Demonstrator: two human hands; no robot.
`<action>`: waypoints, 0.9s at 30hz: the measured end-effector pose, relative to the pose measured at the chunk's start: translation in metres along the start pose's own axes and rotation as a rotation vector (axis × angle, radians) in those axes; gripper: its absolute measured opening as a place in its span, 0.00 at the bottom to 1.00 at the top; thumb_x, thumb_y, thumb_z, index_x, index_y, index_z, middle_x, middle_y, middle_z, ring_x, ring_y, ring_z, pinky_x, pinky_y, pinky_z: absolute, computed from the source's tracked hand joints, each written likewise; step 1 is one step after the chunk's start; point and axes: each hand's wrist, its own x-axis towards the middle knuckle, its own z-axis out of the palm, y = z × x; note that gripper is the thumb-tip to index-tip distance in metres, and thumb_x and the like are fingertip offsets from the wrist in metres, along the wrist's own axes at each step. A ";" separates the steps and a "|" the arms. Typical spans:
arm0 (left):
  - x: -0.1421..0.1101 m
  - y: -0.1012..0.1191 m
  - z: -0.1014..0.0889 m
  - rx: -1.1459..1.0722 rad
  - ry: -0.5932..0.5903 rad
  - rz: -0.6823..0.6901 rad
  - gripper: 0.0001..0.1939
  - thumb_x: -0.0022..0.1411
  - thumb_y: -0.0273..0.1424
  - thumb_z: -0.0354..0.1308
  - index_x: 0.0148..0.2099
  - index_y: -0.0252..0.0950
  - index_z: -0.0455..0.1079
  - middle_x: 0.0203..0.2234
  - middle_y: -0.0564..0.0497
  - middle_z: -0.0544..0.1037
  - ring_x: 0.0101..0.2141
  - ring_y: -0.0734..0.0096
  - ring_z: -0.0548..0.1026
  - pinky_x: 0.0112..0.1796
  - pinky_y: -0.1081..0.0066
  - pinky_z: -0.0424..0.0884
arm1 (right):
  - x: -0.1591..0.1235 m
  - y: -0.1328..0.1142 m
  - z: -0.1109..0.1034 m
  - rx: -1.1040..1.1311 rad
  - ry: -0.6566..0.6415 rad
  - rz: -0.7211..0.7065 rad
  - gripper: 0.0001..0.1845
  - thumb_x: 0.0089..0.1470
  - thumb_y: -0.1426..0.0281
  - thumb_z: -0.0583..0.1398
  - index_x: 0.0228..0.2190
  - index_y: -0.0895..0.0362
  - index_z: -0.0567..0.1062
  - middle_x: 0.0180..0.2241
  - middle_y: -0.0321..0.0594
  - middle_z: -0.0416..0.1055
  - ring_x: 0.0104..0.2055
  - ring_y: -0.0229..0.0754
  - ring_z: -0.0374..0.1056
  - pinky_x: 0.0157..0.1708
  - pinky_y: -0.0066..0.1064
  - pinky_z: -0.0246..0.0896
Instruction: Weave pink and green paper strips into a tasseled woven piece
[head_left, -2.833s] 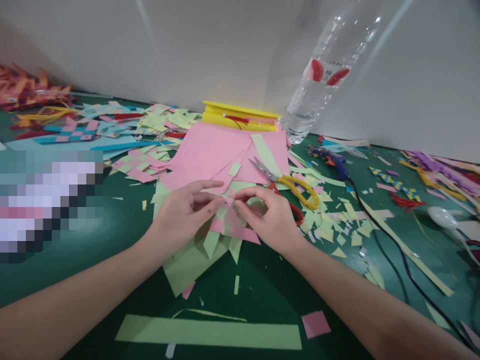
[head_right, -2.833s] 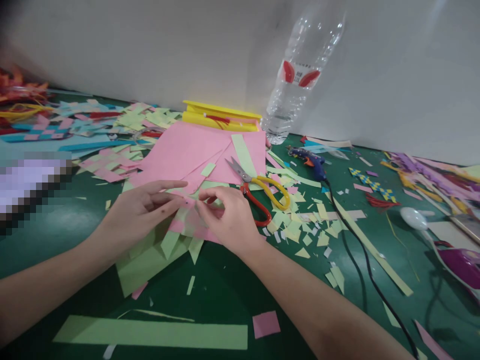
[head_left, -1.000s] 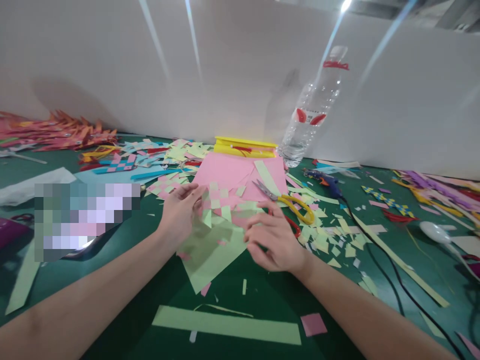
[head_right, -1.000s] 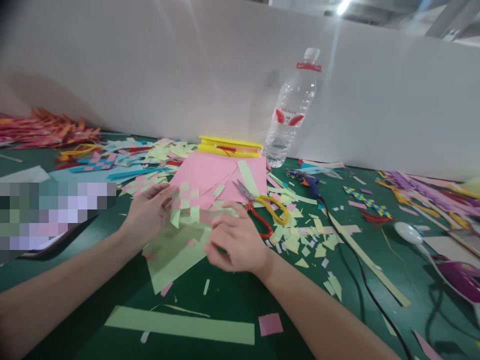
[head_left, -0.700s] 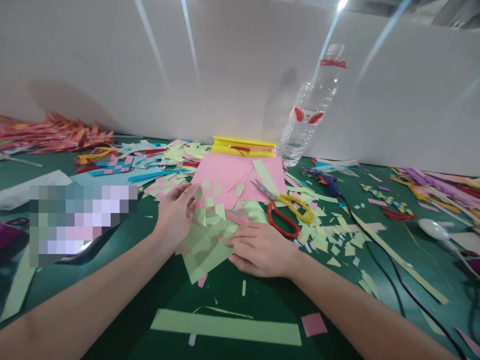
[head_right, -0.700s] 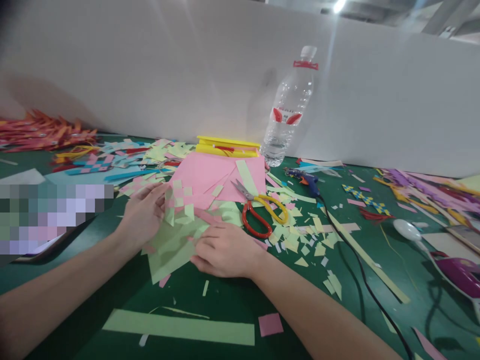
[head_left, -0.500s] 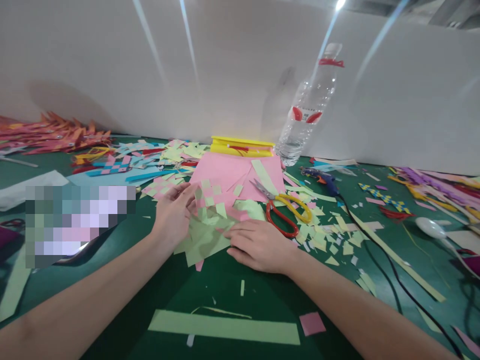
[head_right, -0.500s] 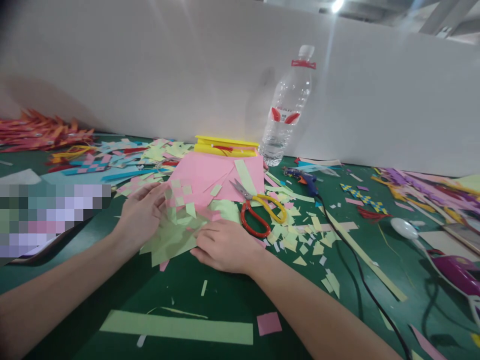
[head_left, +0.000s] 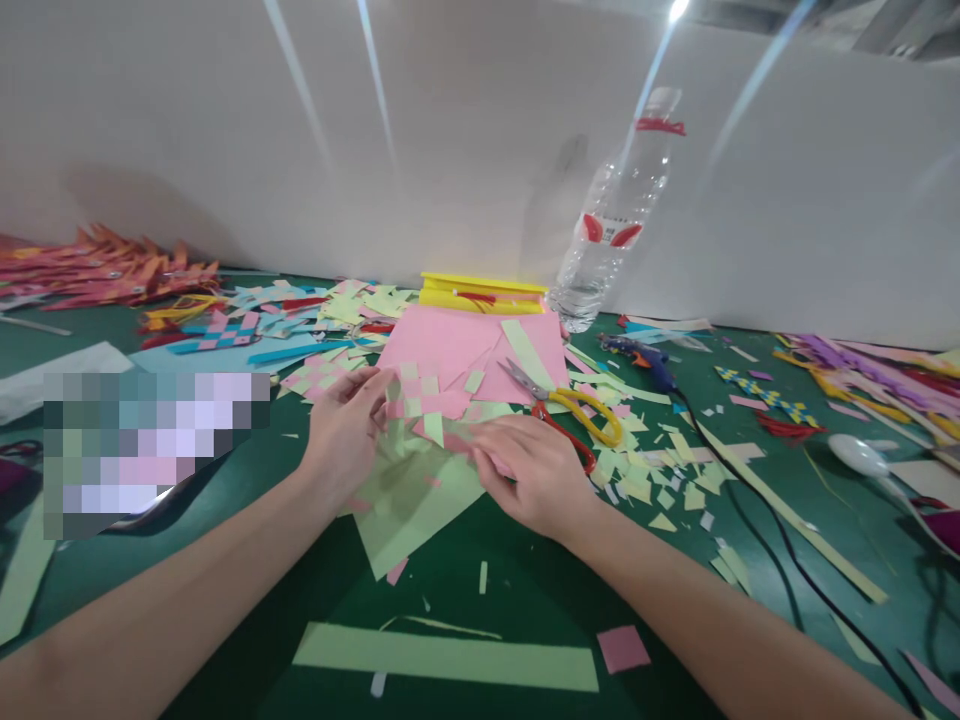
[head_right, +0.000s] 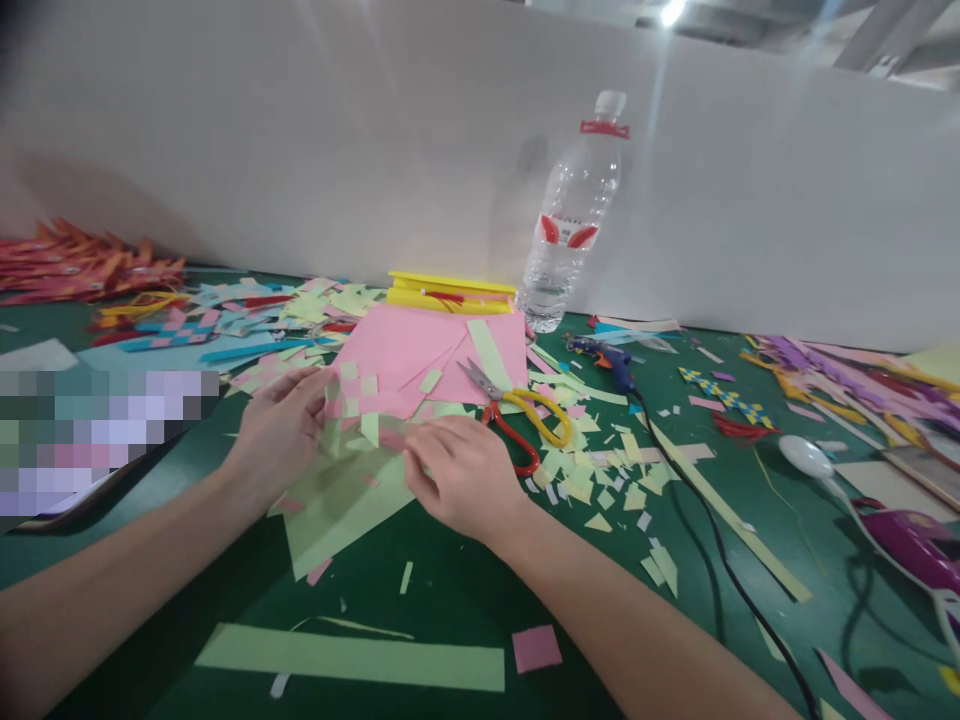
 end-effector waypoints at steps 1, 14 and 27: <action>0.000 0.000 0.000 0.003 0.003 -0.001 0.11 0.46 0.29 0.70 0.32 0.36 0.72 0.22 0.56 0.72 0.20 0.78 0.71 0.19 0.80 0.67 | -0.001 0.002 0.001 -0.098 -0.034 0.040 0.10 0.58 0.72 0.54 0.34 0.60 0.76 0.34 0.47 0.80 0.38 0.45 0.76 0.40 0.37 0.70; -0.003 0.001 0.002 0.014 0.008 0.000 0.10 0.47 0.28 0.70 0.31 0.37 0.72 0.22 0.56 0.72 0.21 0.77 0.70 0.19 0.78 0.67 | 0.000 0.001 0.006 -0.006 -0.402 0.098 0.15 0.61 0.69 0.52 0.43 0.65 0.73 0.46 0.52 0.75 0.51 0.48 0.69 0.50 0.41 0.67; 0.000 0.000 -0.001 0.003 0.001 0.010 0.10 0.46 0.29 0.71 0.32 0.38 0.73 0.26 0.54 0.73 0.25 0.76 0.73 0.23 0.79 0.70 | 0.004 0.006 0.012 -0.121 -0.498 0.260 0.31 0.62 0.57 0.51 0.55 0.70 0.65 0.58 0.59 0.63 0.63 0.55 0.56 0.60 0.50 0.53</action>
